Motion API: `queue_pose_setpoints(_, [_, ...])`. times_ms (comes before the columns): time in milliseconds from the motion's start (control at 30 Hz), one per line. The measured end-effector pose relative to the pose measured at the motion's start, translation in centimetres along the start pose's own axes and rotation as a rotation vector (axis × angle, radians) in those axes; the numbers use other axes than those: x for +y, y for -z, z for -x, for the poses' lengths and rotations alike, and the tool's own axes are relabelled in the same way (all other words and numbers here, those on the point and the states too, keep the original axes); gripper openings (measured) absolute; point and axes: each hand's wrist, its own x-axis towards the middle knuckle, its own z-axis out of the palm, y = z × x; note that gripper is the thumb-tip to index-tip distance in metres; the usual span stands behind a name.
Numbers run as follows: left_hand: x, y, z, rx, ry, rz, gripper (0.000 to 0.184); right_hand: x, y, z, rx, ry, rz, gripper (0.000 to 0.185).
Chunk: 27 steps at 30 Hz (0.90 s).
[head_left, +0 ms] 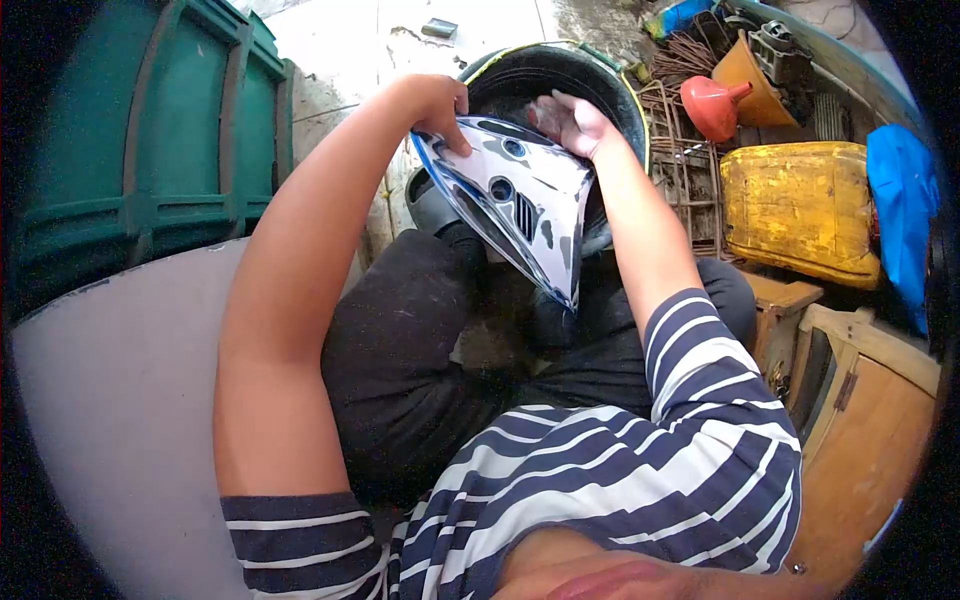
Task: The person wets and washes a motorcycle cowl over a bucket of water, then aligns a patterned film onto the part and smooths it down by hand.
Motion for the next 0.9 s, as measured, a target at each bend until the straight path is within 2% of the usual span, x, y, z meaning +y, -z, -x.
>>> queue_pose_setpoints(67, [-0.3, 0.0, -0.5, -0.025, -0.009, 0.011, 0.082, -2.9, 0.1, 0.4, -0.396, -0.033, 0.084, 0.038])
queue_pose_setpoints(167, [0.1, 0.3, -0.3, -0.033, 0.003, 0.02, 0.083, -4.9, -5.3, 5.3, -0.337, 0.016, 0.344, 0.04])
queue_pose_setpoints(200, [0.2, 0.3, -0.1, -0.038, 0.013, 0.022, 0.083, -5.3, -6.0, 5.8, -0.452, -0.053, 0.43, 0.038])
queue_pose_setpoints(267, [0.2, 0.2, -0.7, -0.081, -0.014, -0.018, 0.087, -4.8, -8.9, 9.4, -0.292, -0.175, 0.626, 0.036])
queue_pose_setpoints(300, [0.2, 0.2, -1.0, -0.086, -0.009, -0.024, 0.089, -4.3, -9.0, 10.3, -0.374, -0.211, 0.738, 0.035])
queue_pose_setpoints(400, [0.0, 0.2, -1.5, -0.107, -0.033, -0.062, 0.093, -3.1, -7.8, 11.1, -0.391, -0.242, 1.218, 0.034])
queue_pose_setpoints(467, [-0.1, 0.1, -1.4, -0.088, -0.04, -0.042, 0.094, -3.1, -6.5, 12.1, -0.159, -0.064, 1.369, 0.031])
queue_pose_setpoints(533, [0.0, 0.2, -1.4, -0.103, -0.021, -0.048, 0.093, -2.1, -4.7, 12.0, 0.092, 0.157, 1.266, 0.028])
queue_pose_setpoints(567, [0.1, 0.3, -1.4, -0.114, -0.012, -0.057, 0.093, -2.1, -3.9, 12.0, 0.105, 0.201, 1.324, 0.023])
queue_pose_setpoints(600, [0.1, 0.2, -1.2, -0.068, -0.022, -0.066, 0.09, -1.5, -3.5, 11.5, 0.184, 0.141, 1.424, 0.025])
queue_pose_setpoints(667, [0.1, -0.2, -0.6, 0.025, -0.046, -0.089, 0.085, 0.9, -4.2, 12.4, 0.024, 0.45, 1.716, 0.034])
queue_pose_setpoints(733, [0.4, 0.3, -0.2, -0.039, -0.054, -0.082, 0.082, 3.8, -6.1, 15.8, 0.077, 0.602, 1.823, 0.034])
queue_pose_setpoints(800, [0.5, 0.5, -0.3, -0.094, -0.049, -0.08, 0.081, 3.9, -5.5, 17.3, 0.15, 0.555, 1.746, 0.033])
queue_pose_setpoints(867, [0.2, 0.4, -1.3, -0.133, -0.036, -0.089, 0.08, 2.0, -3.5, 16.9, 0.301, 0.574, 1.629, 0.032])
queue_pose_setpoints(900, [0.2, 0.4, -1.5, -0.138, -0.032, -0.115, 0.079, 1.5, -3.3, 16.8, 0.446, 0.627, 1.619, 0.033])
